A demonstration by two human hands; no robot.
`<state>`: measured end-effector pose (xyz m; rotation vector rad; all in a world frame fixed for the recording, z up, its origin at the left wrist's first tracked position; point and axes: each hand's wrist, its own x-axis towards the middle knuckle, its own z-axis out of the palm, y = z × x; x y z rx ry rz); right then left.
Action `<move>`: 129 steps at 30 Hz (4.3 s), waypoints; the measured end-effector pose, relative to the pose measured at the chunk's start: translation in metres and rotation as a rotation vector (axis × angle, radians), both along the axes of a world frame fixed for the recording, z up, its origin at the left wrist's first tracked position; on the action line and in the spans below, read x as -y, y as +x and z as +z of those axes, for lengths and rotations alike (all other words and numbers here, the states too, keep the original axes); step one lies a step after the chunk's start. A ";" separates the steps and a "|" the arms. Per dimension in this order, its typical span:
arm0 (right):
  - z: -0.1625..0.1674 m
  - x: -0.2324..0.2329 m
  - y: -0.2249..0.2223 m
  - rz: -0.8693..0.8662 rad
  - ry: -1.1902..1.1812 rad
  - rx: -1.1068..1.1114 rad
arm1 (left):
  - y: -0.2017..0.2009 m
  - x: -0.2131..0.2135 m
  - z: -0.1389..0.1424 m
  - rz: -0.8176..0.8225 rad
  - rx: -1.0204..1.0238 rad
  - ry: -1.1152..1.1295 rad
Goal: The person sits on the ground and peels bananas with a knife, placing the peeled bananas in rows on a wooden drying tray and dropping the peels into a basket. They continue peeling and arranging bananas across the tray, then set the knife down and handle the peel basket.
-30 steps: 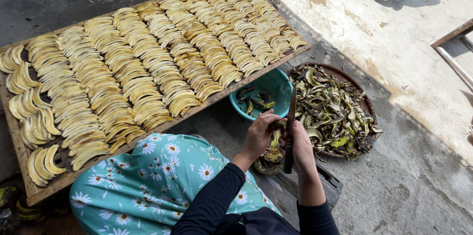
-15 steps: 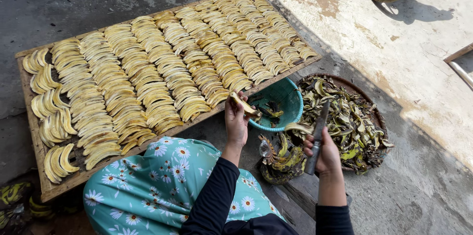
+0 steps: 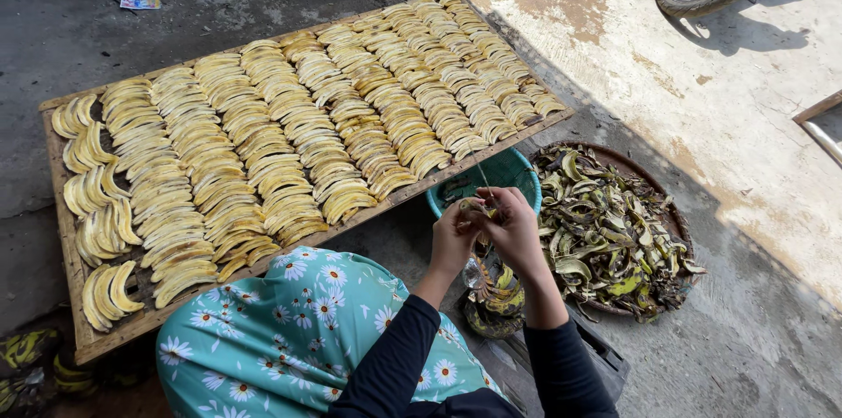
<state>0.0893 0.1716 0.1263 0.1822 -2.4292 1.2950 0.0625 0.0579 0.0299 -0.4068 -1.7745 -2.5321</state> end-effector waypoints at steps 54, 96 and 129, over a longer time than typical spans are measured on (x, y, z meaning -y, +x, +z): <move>-0.028 0.031 0.007 -0.229 0.123 -0.236 | -0.016 0.003 -0.011 -0.156 0.438 0.790; -0.093 -0.058 -0.003 -0.108 -0.259 0.281 | -0.019 -0.003 -0.008 -0.232 0.632 0.159; -0.096 0.020 0.026 -0.013 -0.732 0.361 | -0.036 0.009 -0.007 0.108 0.337 0.558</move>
